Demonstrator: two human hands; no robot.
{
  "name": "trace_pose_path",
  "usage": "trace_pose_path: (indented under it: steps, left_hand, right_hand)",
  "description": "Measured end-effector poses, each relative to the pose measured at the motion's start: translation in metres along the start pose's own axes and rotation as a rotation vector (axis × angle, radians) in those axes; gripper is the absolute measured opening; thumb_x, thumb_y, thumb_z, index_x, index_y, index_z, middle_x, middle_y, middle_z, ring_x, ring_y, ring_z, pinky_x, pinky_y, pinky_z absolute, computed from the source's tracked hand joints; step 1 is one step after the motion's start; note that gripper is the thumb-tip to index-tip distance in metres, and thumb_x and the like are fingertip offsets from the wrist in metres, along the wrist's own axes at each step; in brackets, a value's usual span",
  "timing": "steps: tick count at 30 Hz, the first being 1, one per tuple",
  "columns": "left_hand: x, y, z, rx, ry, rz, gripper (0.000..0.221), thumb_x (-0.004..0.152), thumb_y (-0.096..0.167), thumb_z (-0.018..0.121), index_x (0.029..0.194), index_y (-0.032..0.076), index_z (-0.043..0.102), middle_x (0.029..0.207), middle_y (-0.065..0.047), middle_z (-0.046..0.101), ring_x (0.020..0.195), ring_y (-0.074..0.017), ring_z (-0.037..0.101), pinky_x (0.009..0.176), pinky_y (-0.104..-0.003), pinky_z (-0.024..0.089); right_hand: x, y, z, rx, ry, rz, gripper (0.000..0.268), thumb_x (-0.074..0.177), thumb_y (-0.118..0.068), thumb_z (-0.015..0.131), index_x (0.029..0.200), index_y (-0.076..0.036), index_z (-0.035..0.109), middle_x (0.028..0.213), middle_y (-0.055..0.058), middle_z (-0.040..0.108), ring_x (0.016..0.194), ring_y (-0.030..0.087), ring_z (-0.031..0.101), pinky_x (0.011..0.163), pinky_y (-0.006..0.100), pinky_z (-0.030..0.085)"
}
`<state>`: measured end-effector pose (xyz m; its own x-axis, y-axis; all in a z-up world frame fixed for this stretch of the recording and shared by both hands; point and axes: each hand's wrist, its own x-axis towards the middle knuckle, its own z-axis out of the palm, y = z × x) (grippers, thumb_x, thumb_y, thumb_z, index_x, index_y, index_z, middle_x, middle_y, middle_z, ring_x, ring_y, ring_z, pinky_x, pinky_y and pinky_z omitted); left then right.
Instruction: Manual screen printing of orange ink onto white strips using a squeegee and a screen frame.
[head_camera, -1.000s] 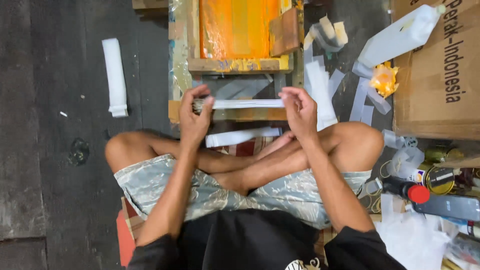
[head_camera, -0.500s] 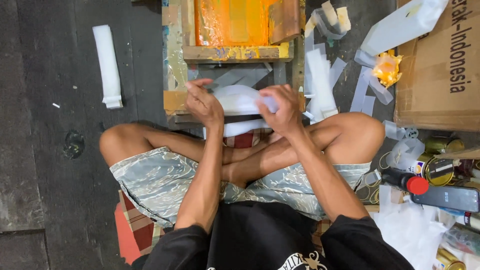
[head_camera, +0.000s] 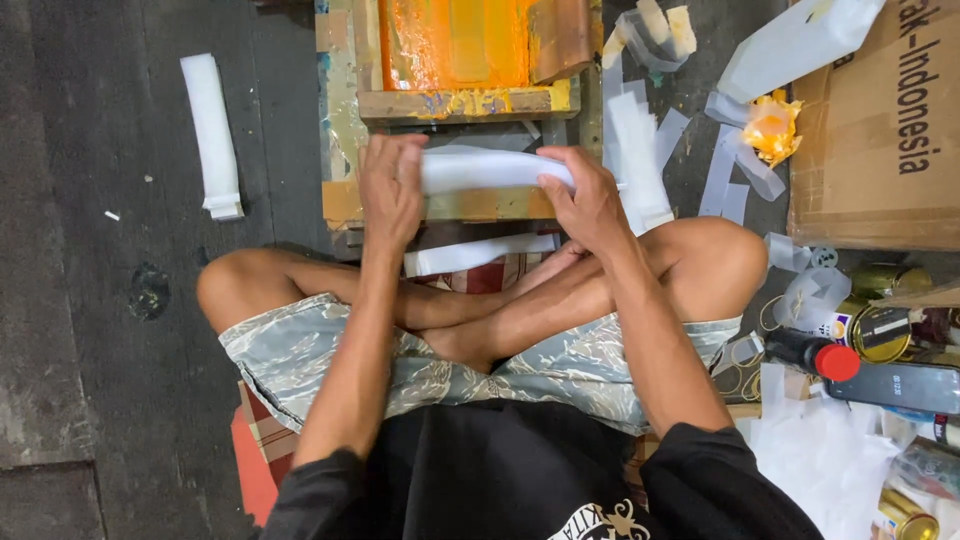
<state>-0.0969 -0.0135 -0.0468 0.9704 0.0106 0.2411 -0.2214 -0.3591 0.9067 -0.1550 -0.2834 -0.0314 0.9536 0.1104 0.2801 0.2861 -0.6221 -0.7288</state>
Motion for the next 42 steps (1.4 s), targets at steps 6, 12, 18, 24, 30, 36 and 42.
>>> trace_pose_path:
  steps: [6,12,18,24,30,36,42]
  left_hand:
    - [0.003,-0.017,-0.020,0.149,-0.322,0.278,0.063,0.080,0.039,0.091,0.129,0.008,0.065,0.103,-0.008,0.053,0.104,-0.0330,0.049,0.091,-0.045,0.039]
    - [0.013,-0.003,-0.040,0.210,-0.262,0.404,0.023,0.088,0.003,0.084,0.104,0.017,0.075,0.100,-0.003,0.063,0.096,-0.0265,0.055,0.084,-0.038,0.040]
    - [0.002,-0.010,-0.041,0.262,-0.390,0.297,0.047,0.070,0.028,0.097,0.106,0.017,0.069,0.128,-0.004,0.058,0.122,-0.0304,0.051,0.093,-0.044,0.038]
    - [0.001,-0.010,-0.043,0.277,-0.443,0.279,0.066,0.078,0.038,0.093,0.133,0.018,0.063,0.131,-0.004,0.061,0.127,-0.0269,0.047,0.096,-0.041,0.033]
    - [-0.006,-0.009,-0.045,0.259,-0.409,0.298,0.058,0.088,0.031,0.089,0.138,0.016,0.064,0.126,-0.005,0.067,0.121,-0.0247,0.049,0.095,-0.036,0.031]
    - [-0.009,-0.014,-0.047,0.150,-0.383,0.268,0.074,0.077,0.025,0.096,0.141,0.012,0.062,0.128,-0.008,0.065,0.122,-0.0286,0.050,0.104,-0.040,0.038]
    - [-0.021,0.013,-0.035,-0.188,-0.152,0.040,0.054,0.116,0.043,0.030,0.150,0.005,0.048,0.144,-0.020,0.053,0.137,-0.0383,0.047,0.117,-0.051,0.034]
  right_hand:
    - [-0.002,0.000,0.005,-0.067,-0.021,-0.021,0.023,0.103,-0.017,0.066,0.125,-0.013,0.070,0.102,0.012,0.066,0.095,0.039,0.064,0.084,0.048,0.049]
    - [0.002,-0.004,0.001,-0.108,0.087,-0.137,0.024,0.104,-0.009,0.061,0.122,-0.017,0.075,0.110,0.005,0.067,0.102,0.026,0.060,0.090,0.038,0.047]
    - [-0.006,-0.002,0.001,-0.251,-0.126,-0.021,0.042,0.091,-0.045,0.081,0.121,-0.018,0.069,0.142,0.010,0.053,0.130,0.036,0.048,0.095,0.049,0.042]
    - [-0.009,0.013,0.007,-0.199,-0.083,0.001,0.039,0.092,-0.040,0.080,0.123,-0.020,0.067,0.136,0.004,0.061,0.132,0.030,0.047,0.102,0.045,0.037]
    - [-0.009,0.010,0.004,-0.164,-0.123,0.014,0.047,0.095,-0.035,0.077,0.137,-0.022,0.064,0.137,0.000,0.060,0.134,0.027,0.044,0.103,0.044,0.034]
    - [-0.007,0.008,0.003,-0.094,-0.091,-0.070,0.047,0.093,-0.034,0.080,0.134,-0.015,0.067,0.131,0.006,0.067,0.124,0.029,0.054,0.107,0.044,0.038]
    - [0.001,-0.009,0.012,0.182,0.145,0.003,0.036,0.110,-0.027,0.056,0.137,-0.003,0.059,0.137,0.019,0.059,0.134,0.040,0.050,0.113,0.050,0.037]
